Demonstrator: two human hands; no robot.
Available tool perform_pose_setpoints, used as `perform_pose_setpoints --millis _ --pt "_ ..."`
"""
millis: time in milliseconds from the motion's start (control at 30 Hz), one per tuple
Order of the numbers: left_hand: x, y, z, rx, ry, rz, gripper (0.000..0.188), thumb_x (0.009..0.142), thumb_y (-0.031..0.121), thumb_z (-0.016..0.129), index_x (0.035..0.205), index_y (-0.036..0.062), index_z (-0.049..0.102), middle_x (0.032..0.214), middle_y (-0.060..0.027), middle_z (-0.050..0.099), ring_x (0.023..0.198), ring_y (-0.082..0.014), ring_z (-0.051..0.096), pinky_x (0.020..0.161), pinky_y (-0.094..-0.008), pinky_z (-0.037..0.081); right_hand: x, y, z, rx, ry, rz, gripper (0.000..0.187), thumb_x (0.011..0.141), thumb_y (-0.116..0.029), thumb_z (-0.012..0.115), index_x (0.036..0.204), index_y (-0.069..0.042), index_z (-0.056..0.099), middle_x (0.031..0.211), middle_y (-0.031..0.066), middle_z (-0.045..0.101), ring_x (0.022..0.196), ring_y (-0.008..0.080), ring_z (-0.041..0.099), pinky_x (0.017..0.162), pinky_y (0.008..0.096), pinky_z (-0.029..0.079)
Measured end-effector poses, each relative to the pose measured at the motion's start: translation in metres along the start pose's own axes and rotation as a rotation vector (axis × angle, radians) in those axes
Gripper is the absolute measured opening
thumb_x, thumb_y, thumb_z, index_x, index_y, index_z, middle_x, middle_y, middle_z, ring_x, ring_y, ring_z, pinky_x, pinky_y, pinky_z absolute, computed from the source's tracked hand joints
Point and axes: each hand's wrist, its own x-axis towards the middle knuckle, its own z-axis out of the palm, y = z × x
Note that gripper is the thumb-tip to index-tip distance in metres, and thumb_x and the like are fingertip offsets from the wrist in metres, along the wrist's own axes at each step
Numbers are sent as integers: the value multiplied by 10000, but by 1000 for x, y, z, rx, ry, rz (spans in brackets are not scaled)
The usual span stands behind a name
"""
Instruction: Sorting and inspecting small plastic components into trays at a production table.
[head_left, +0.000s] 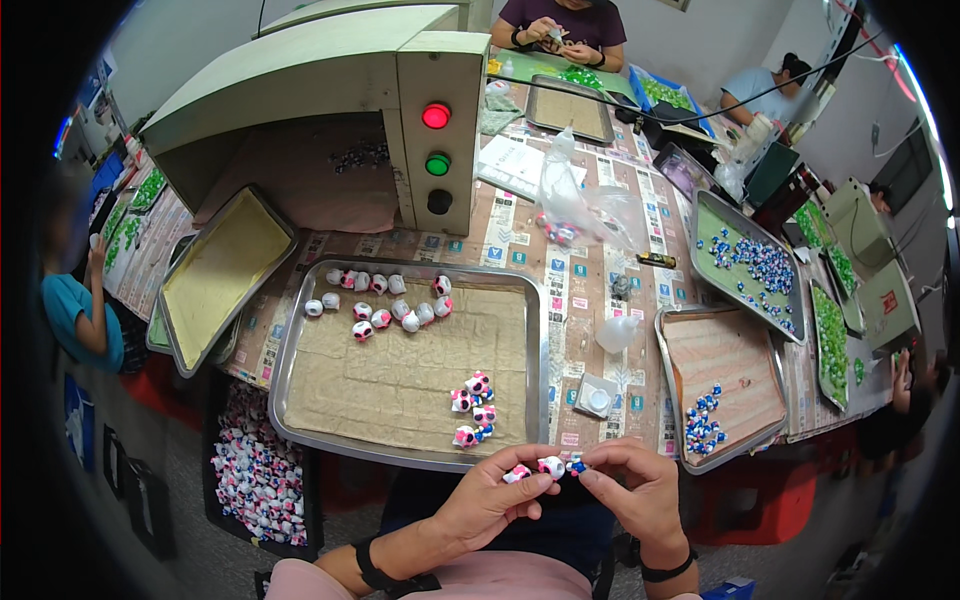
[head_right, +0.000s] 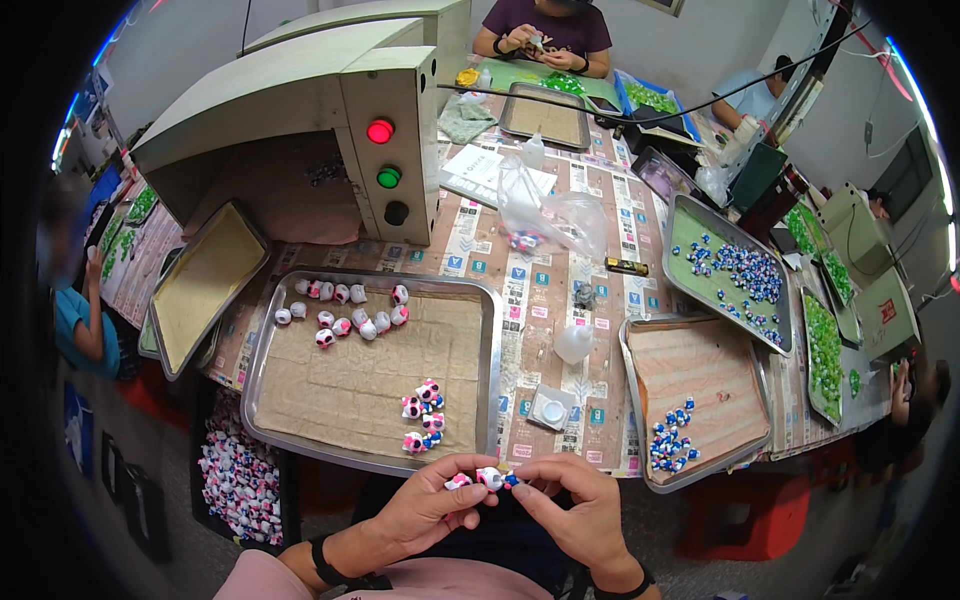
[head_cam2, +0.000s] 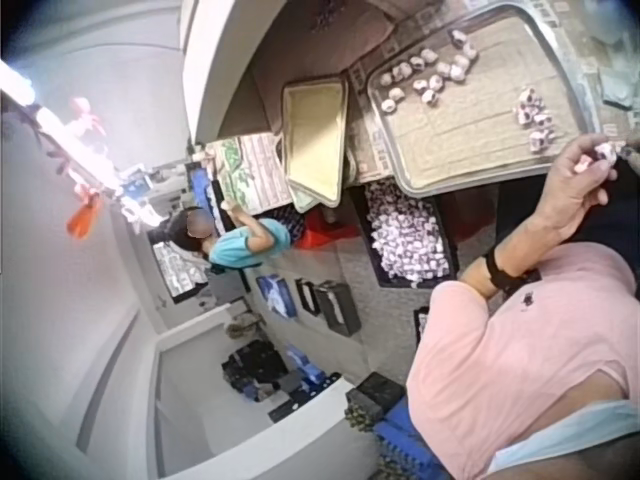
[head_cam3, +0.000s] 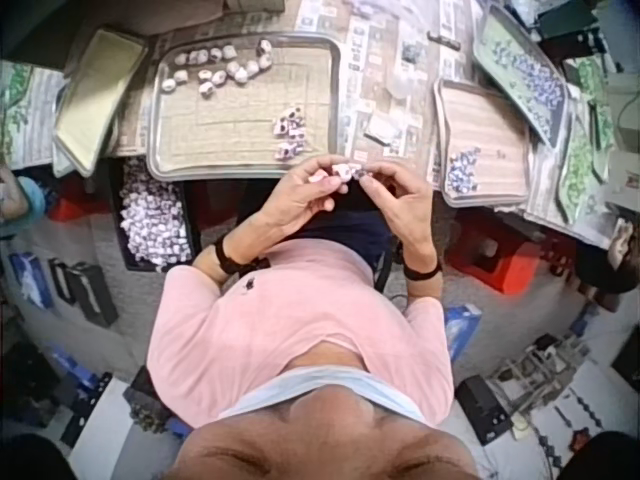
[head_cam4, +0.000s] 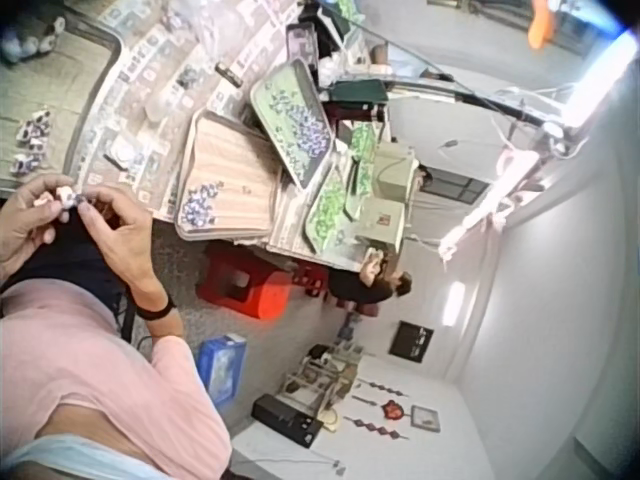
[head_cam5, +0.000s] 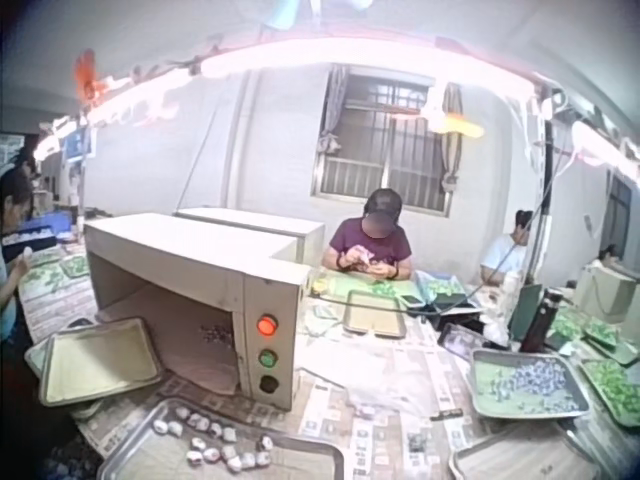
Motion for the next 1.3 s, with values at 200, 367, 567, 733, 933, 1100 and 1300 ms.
perform_pose_setpoints --millis 200,367,567,733,933,1100,1300 --pt "0 0 2 23 -4 1 373 907 48 619 1266 32 517 1028 -61 610 903 -118 608 618 -204 500 -2 6 1 -21 -3 -11 194 767 64 714 957 45 683 972 111 638 869 133 627 744 224 513" --pt "0 -3 1 42 -3 16 368 896 38 631 1250 29 529 1021 -67 612 874 -119 612 590 -198 493 -3 11 2 -21 0 -23 210 770 -15 744 978 -15 710 956 81 666 790 100 614 659 199 489" --pt "0 -4 1 78 2 35 352 880 27 650 1218 7 553 992 -81 614 818 -118 606 539 -190 470 -5 11 1 -34 -26 -15 187 775 -17 742 960 -25 721 932 85 669 758 102 621 635 202 494" --pt "-2 -6 -1 157 31 64 339 869 25 663 1194 -11 574 947 -94 626 743 -114 599 498 -189 444 -6 10 3 -26 -41 -75 176 772 3 742 946 -24 725 910 95 672 749 114 637 645 210 505" --pt "-4 -6 0 300 42 136 310 855 22 678 1156 -13 607 899 -104 639 684 -102 587 463 -180 397 -10 19 4 26 -41 -76 184 738 65 750 910 13 710 904 119 668 816 148 639 705 228 496" --pt "-5 -3 2 265 35 117 304 851 22 683 1147 1 616 905 -98 638 674 -92 585 441 -184 376 -10 15 5 36 -35 -56 183 743 63 747 915 14 709 912 119 669 822 148 640 712 229 497" --pt "-6 3 7 266 59 48 297 854 34 688 1142 17 621 859 -36 629 575 -46 511 427 -176 329 -11 13 4 55 -9 -76 187 744 61 746 922 14 711 917 125 669 825 146 639 714 226 497"
